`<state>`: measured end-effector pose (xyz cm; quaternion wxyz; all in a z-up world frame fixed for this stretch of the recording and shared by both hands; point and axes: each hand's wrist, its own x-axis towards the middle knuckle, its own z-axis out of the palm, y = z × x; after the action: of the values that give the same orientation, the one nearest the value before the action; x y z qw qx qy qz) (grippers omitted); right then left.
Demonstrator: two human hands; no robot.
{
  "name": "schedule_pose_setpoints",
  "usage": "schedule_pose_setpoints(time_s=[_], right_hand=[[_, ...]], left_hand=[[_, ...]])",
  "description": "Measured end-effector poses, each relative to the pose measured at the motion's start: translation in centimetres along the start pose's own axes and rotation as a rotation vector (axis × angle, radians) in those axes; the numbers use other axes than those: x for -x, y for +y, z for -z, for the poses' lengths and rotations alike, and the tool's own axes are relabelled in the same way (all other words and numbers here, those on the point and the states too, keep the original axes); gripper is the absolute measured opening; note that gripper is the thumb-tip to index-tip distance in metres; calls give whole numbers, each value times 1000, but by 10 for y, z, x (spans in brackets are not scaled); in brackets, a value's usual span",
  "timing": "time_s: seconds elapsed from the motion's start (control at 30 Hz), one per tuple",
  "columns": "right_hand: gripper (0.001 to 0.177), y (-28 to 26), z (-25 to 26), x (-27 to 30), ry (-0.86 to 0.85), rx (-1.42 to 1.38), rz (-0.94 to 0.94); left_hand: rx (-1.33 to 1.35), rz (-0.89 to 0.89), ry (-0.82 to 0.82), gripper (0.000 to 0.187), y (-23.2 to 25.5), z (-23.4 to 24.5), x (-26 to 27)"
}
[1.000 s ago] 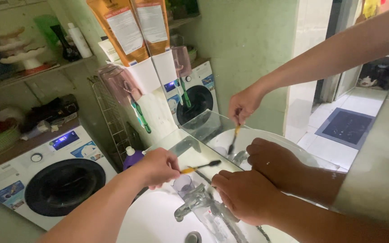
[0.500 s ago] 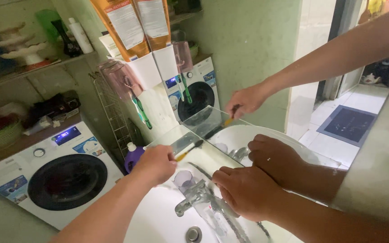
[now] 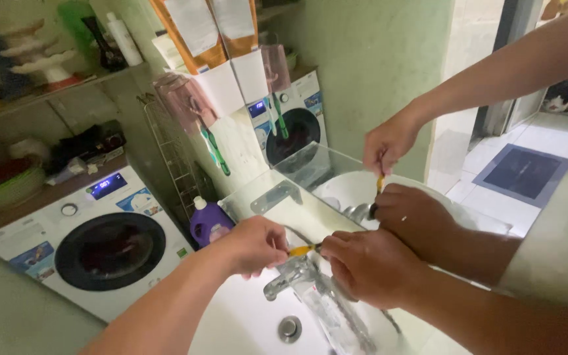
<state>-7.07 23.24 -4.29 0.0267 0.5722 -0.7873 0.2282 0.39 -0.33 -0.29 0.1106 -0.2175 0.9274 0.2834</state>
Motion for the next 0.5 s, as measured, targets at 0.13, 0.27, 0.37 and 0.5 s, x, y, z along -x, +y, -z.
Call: schedule_pose_setpoints(time_s=[0.13, 0.27, 0.37, 0.5], right_hand=[[10, 1, -4, 10, 59, 26, 68], [10, -2, -1, 12, 19, 108, 82], [11, -6, 1, 10, -1, 107, 12], [10, -4, -1, 11, 31, 114, 12]], left_hand=[[-108, 69, 161, 16, -2, 1, 1], [-244, 13, 382, 15, -37, 4, -24], [-133, -90, 227, 14, -29, 8, -14], [-131, -114, 245, 15, -34, 17, -27]])
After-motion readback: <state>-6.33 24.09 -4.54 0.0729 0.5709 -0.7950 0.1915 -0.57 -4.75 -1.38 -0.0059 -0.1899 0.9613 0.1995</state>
